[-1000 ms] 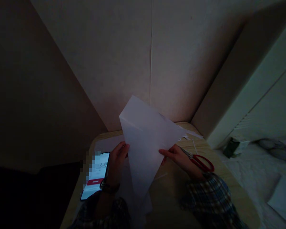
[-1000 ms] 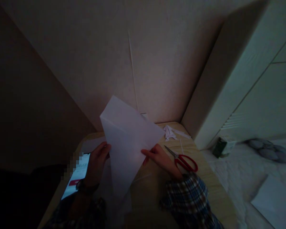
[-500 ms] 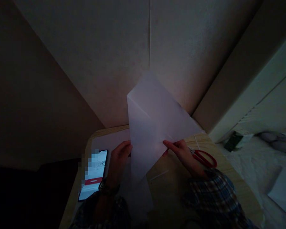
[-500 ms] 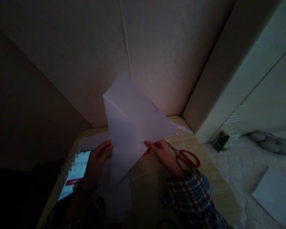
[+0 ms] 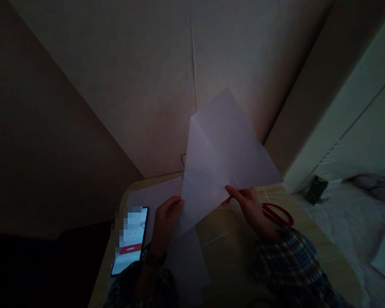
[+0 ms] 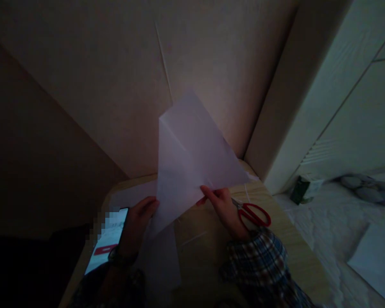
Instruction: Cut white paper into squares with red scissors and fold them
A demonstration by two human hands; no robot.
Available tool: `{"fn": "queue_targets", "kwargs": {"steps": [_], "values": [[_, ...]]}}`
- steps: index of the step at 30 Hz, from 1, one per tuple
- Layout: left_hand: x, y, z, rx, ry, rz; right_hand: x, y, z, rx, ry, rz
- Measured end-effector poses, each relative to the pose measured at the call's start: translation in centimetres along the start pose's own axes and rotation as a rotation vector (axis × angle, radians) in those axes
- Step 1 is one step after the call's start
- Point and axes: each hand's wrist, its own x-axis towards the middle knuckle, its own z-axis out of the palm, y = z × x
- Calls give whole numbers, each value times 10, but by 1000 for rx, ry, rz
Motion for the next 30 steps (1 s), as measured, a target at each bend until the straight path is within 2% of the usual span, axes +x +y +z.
{"fn": "queue_targets", "kwargs": {"steps": [11, 18, 30], "values": [[-5, 7, 0, -7, -66, -28, 5, 3, -3, 71, 143, -89], [-6, 6, 4, -23, -45, -75, 4, 7, -3, 72, 159, -114], [-8, 18, 6, -7, -31, -137, 8, 19, -4, 70, 156, -141]]}}
